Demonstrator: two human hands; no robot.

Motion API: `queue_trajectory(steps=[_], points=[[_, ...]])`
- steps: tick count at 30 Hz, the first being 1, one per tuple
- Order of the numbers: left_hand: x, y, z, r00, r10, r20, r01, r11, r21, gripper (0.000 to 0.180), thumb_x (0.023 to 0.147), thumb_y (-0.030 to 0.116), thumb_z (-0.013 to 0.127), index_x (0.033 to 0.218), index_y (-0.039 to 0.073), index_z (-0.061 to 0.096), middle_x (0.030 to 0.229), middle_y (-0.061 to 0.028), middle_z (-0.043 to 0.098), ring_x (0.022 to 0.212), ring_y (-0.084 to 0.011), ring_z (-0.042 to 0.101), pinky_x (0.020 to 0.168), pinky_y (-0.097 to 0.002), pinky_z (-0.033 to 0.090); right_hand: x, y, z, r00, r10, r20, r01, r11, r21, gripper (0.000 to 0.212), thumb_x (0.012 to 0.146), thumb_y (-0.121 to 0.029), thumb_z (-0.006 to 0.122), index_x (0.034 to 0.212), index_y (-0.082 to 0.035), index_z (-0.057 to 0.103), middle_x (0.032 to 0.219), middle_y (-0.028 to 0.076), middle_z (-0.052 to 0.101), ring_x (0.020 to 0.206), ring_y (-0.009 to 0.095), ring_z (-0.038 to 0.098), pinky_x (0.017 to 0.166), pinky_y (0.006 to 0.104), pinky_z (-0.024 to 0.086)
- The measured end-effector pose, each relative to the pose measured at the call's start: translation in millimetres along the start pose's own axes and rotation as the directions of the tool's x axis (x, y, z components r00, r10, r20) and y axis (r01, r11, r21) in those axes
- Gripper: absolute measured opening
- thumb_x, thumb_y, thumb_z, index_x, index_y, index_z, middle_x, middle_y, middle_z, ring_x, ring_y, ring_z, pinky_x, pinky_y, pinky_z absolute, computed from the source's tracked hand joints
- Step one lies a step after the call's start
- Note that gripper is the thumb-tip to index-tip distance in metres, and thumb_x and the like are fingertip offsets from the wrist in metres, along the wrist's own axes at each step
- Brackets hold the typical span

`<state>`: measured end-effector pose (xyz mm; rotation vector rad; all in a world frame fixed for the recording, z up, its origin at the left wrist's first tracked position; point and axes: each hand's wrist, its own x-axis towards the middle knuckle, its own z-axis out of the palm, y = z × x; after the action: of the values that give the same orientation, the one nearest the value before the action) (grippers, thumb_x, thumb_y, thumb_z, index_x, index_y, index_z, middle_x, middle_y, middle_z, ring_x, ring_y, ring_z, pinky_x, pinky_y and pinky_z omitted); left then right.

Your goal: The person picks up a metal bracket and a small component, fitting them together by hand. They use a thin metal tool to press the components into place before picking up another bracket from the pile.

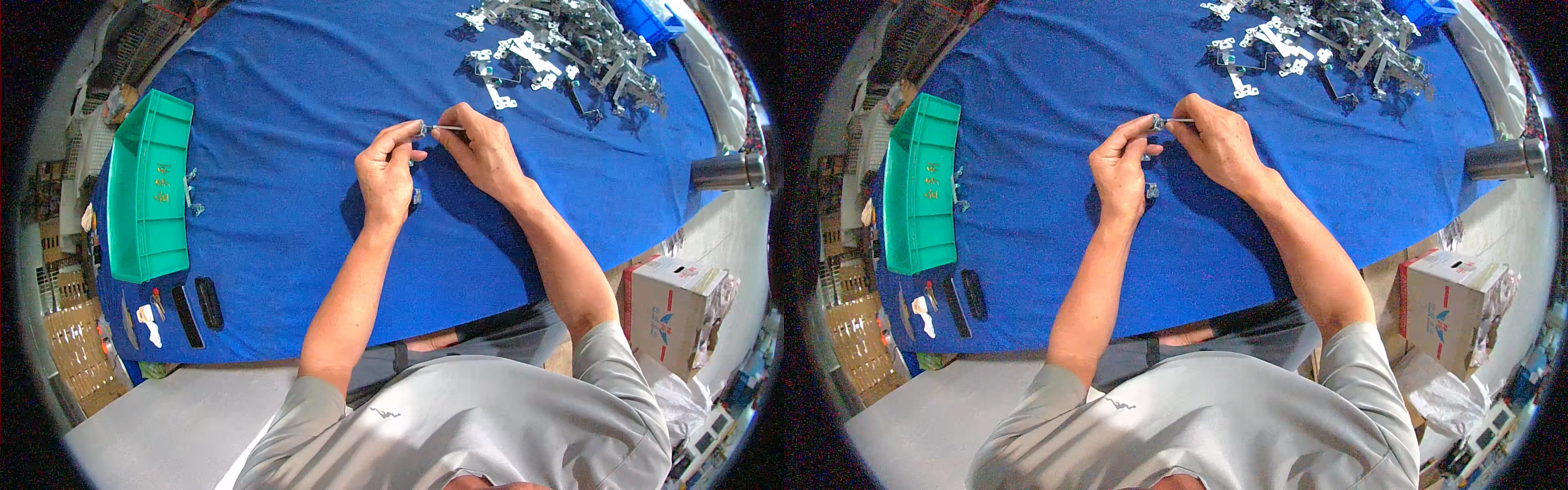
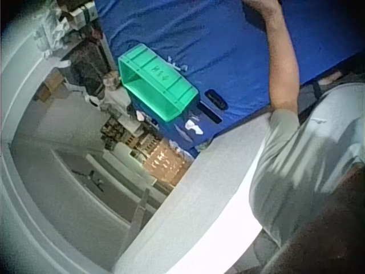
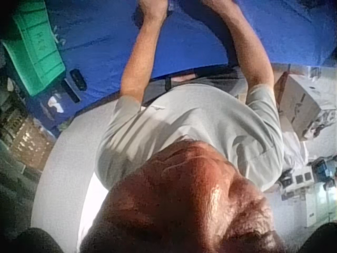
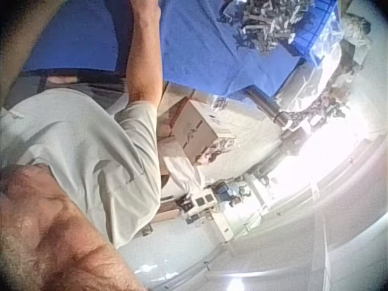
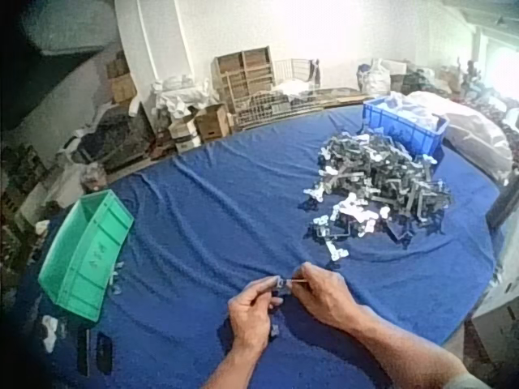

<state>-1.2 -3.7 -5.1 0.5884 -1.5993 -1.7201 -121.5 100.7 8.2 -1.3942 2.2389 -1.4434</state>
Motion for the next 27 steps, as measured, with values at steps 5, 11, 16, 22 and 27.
queue_trajectory(steps=[5, 11, 16, 22, 27], points=[[-1, 0, 1, 1.000, 0.000, 0.005, 0.000, 1.000, -0.004, 0.027, 0.090, -0.009, 0.050, 0.106, -0.002, 0.071, 0.107, -0.0120, 0.069, 0.094, -0.0171, 0.067, 0.072, -0.0286, 0.059, -1, 5, -3, 0.999, -0.021, 0.036, 0.024, 0.997, -0.076, 0.021, 0.090, -0.024, 0.066, 0.090, -0.004, 0.059, 0.080, 0.017, 0.066, 0.074, 0.036, 0.066, 0.061, 0.0448, 0.049], [0, -3, -1, 1.000, 0.007, 0.009, -0.007, 1.000, 0.001, 0.027, 0.090, -0.009, 0.050, 0.107, -0.002, 0.071, 0.107, -0.0118, 0.069, 0.095, -0.0173, 0.067, 0.072, -0.0282, 0.059, 0, 1, 0, 1.000, 0.005, 0.001, -0.005, 0.998, -0.067, 0.023, 0.091, -0.025, 0.066, 0.086, -0.003, 0.060, 0.070, 0.018, 0.064, 0.067, 0.036, 0.065, 0.057, 0.0453, 0.049], [-1, -1, 1, 1.000, -0.020, 0.002, 0.020, 1.000, -0.013, 0.027, 0.091, -0.008, 0.050, 0.107, -0.002, 0.071, 0.107, -0.0118, 0.070, 0.096, -0.0171, 0.066, 0.072, -0.0282, 0.059, -1, 6, -1, 1.000, -0.027, 0.013, 0.027, 0.999, -0.035, 0.023, 0.090, -0.025, 0.067, 0.087, -0.003, 0.060, 0.071, 0.017, 0.064, 0.066, 0.036, 0.065, 0.057, 0.0455, 0.049], [-2, -1, -1, 1.000, -0.013, -0.006, 0.013, 1.000, 0.015, 0.026, 0.091, -0.008, 0.051, 0.107, -0.001, 0.071, 0.107, -0.0115, 0.069, 0.095, -0.0167, 0.066, 0.072, -0.0278, 0.058, -1, -3, -1, 1.000, 0.028, 0.010, -0.029, 0.999, 0.038, 0.023, 0.090, -0.024, 0.066, 0.085, -0.003, 0.059, 0.069, 0.018, 0.063, 0.066, 0.037, 0.064, 0.057, 0.0458, 0.048], [-1, -1, 1, 1.000, -0.006, 0.006, 0.006, 1.000, 0.004, 0.027, 0.091, -0.009, 0.051, 0.107, -0.001, 0.071, 0.107, -0.0114, 0.069, 0.095, -0.0165, 0.066, 0.072, -0.0278, 0.058, 0, 3, -5, 0.997, -0.030, 0.065, 0.042, 0.982, -0.182, 0.023, 0.090, -0.024, 0.067, 0.086, -0.003, 0.058, 0.070, 0.017, 0.064, 0.066, 0.036, 0.064, 0.057, 0.0454, 0.048]])
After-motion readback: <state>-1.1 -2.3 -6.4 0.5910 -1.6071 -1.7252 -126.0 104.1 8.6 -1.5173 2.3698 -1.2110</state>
